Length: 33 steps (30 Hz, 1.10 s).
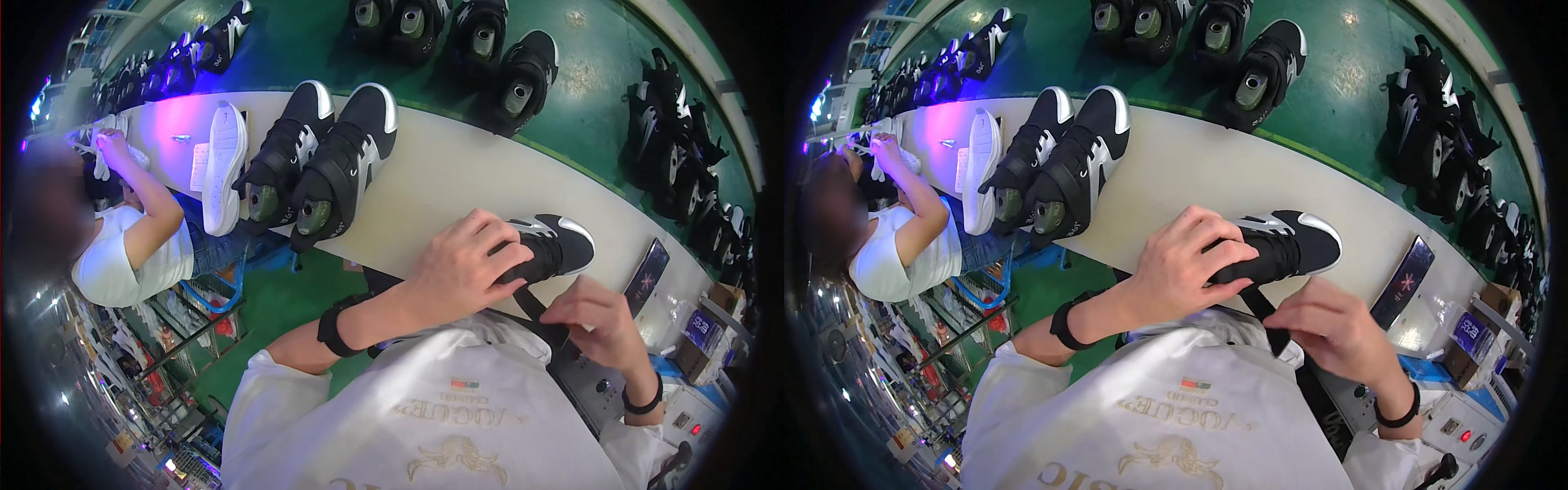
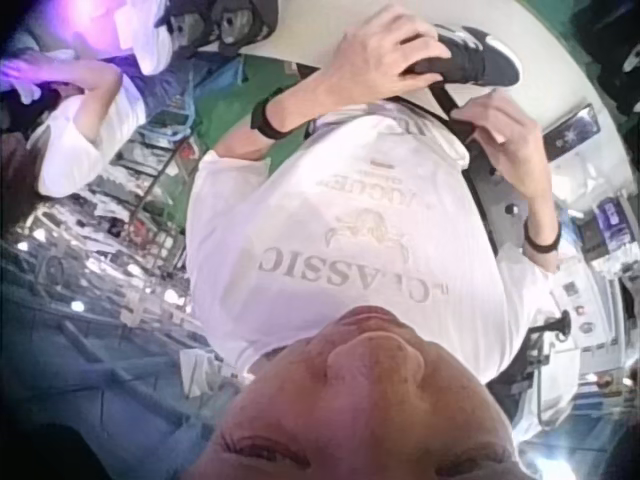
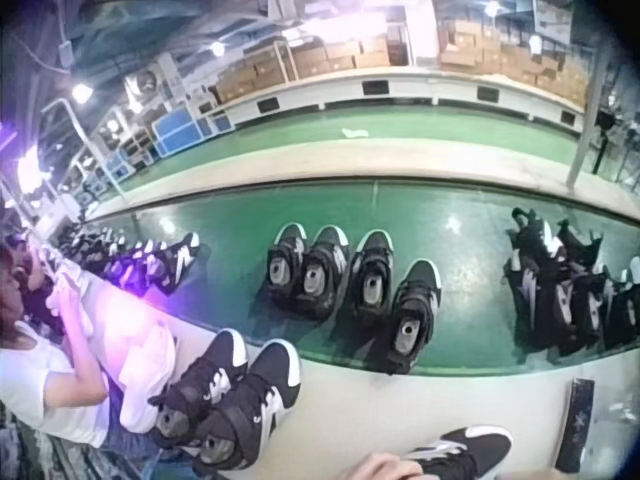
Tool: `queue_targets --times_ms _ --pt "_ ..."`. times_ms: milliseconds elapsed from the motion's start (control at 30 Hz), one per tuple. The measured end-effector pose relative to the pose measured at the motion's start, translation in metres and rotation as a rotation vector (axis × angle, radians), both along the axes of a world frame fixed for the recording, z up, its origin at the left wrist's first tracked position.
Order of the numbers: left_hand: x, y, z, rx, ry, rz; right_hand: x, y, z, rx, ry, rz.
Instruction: Inserting shoe lasts and organizing sneaker components on a factory assembly line.
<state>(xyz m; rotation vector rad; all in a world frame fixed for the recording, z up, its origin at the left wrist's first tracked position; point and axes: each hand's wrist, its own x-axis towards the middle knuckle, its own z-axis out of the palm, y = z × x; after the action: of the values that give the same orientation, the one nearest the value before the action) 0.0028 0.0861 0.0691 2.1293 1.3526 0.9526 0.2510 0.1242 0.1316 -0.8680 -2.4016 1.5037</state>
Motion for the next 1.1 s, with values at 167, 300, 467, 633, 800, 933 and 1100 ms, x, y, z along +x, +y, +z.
queue_targets --times_ms 167,300,467,633,800,933,1100 --pt "0.005 0.000 -0.003 0.001 -0.021 -0.014 -0.014 0.008 -0.014 -0.029 0.298 -0.252" --pt "0.019 0.001 -0.006 0.039 -0.065 -0.103 -0.046 0.035 -0.057 -0.445 0.157 -0.595" --pt "0.020 0.002 -0.003 0.025 -0.095 -0.115 -0.054 0.045 -0.075 -0.649 0.100 -0.523" --pt "0.023 0.000 -0.003 0.003 -0.049 -0.111 -0.073 0.052 -0.084 -0.602 0.080 -0.420" --pt "0.040 -0.010 -0.002 0.004 -0.143 0.013 -0.070 0.053 -0.090 -0.170 -0.042 -0.406" --pt "0.068 -0.028 0.003 -0.360 -0.623 0.255 -0.034 0.016 -0.055 0.300 0.068 -0.725" --pt "0.075 -0.050 -0.009 -0.811 -1.017 0.085 -0.016 -0.058 -0.048 0.337 -0.096 -0.731"
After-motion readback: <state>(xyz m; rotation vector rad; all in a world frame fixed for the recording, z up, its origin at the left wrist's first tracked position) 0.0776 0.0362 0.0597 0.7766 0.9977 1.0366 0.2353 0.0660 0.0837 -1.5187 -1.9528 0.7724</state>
